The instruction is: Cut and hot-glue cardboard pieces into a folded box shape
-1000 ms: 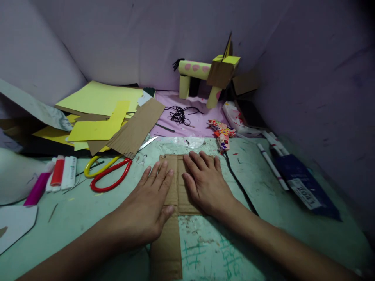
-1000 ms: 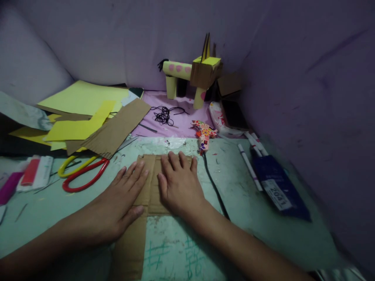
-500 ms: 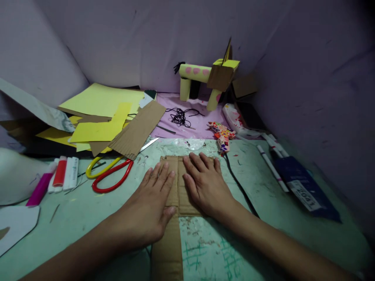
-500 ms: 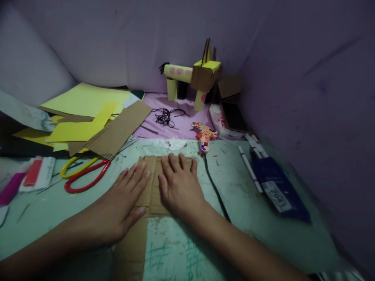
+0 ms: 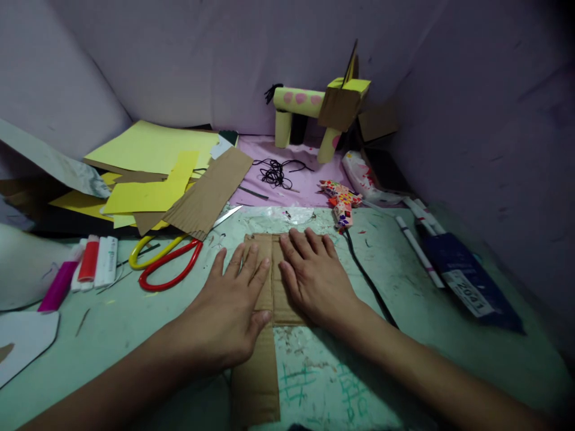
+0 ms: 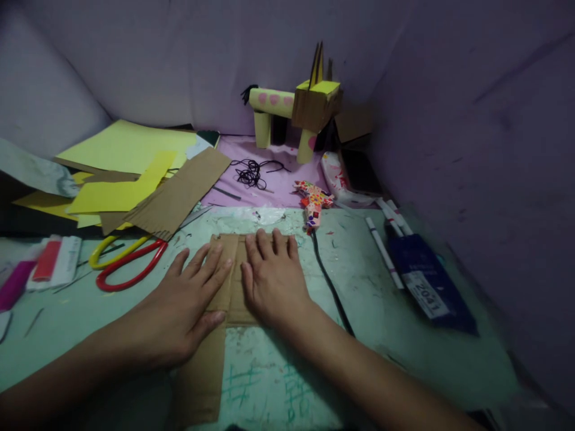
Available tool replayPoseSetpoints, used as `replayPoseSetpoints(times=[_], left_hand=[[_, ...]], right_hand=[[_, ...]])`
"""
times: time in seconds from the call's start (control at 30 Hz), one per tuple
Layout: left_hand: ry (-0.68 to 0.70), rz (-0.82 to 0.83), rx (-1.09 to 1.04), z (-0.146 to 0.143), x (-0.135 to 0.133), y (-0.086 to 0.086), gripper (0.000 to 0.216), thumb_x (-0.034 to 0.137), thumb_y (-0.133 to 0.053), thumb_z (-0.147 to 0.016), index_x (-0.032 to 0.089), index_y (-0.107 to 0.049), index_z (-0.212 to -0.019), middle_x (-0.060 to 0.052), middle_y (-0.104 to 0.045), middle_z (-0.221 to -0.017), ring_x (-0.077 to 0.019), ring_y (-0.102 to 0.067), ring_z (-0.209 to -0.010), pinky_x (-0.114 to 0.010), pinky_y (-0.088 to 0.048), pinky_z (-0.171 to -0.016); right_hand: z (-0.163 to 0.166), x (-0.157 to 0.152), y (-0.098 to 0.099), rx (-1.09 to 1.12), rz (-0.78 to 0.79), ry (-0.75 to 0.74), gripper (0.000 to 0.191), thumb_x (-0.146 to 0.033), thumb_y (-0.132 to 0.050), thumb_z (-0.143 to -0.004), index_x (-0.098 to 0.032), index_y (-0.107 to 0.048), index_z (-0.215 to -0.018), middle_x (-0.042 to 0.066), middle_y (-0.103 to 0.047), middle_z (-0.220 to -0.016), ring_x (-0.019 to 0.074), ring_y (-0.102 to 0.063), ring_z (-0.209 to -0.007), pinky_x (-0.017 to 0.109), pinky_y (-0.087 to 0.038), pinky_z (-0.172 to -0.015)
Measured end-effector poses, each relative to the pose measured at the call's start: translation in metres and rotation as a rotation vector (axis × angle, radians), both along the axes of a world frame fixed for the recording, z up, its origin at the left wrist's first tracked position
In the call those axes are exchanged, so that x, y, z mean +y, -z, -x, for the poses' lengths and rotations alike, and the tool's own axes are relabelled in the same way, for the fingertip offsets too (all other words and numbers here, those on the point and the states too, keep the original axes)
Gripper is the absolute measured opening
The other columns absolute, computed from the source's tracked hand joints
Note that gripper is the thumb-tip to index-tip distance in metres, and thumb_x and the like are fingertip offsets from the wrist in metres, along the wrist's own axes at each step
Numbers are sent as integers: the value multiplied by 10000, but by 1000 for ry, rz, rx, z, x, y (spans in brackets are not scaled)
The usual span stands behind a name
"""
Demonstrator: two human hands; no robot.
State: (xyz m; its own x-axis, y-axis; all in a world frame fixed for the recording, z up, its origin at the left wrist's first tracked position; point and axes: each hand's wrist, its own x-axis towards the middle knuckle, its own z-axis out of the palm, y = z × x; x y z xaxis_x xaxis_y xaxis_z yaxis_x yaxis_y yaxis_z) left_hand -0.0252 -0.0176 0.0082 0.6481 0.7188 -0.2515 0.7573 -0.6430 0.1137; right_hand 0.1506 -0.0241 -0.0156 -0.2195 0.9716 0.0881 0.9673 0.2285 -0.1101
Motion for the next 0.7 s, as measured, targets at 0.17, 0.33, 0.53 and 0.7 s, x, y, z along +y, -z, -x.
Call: replayPoseSetpoints(times=[0.17,0.33,0.53,0.7], left_hand=[[-4,-53,-14,-8,-1,-1,615,388,-440,-850,115,-374,-1396,-225,-250,-1486,-433,-146,-1366,-641,-132,-1057],[3,-100,-90,-3,-1,2,522,371,-380,-900,148,-422,-1370,-193,-331,-1468,-407,-231,-1358,-628,-210,-1046],[-129,-235,-464,9,5,8,349,239,-378,-900,164,-570,-1182,-123,-571,-1281,-261,-475,-1221,-522,-345,-1037],[-163,-322,-635,12,9,13,281,163,-428,-837,176,-620,-1041,-111,-657,-1118,-257,-566,-1090,-530,-426,-963]], right_hand=[[5,0,-3,-45,-21,1,514,-322,-302,-941,-90,-405,-1389,173,-421,-1433,421,-333,-1296,594,-190,-1047],[4,-4,-5,28,12,32,481,-309,-309,-945,-140,-417,-1382,129,-412,-1449,377,-306,-1330,611,-193,-1047],[-12,3,-22,123,102,-71,746,-453,-598,-789,-111,-351,-1405,177,-365,-1464,360,-252,-1360,628,-154,-1064],[-19,29,-42,93,244,-173,1040,-407,-851,-482,-112,-405,-1375,201,-554,-1249,362,-487,-1159,574,-269,-1027]])
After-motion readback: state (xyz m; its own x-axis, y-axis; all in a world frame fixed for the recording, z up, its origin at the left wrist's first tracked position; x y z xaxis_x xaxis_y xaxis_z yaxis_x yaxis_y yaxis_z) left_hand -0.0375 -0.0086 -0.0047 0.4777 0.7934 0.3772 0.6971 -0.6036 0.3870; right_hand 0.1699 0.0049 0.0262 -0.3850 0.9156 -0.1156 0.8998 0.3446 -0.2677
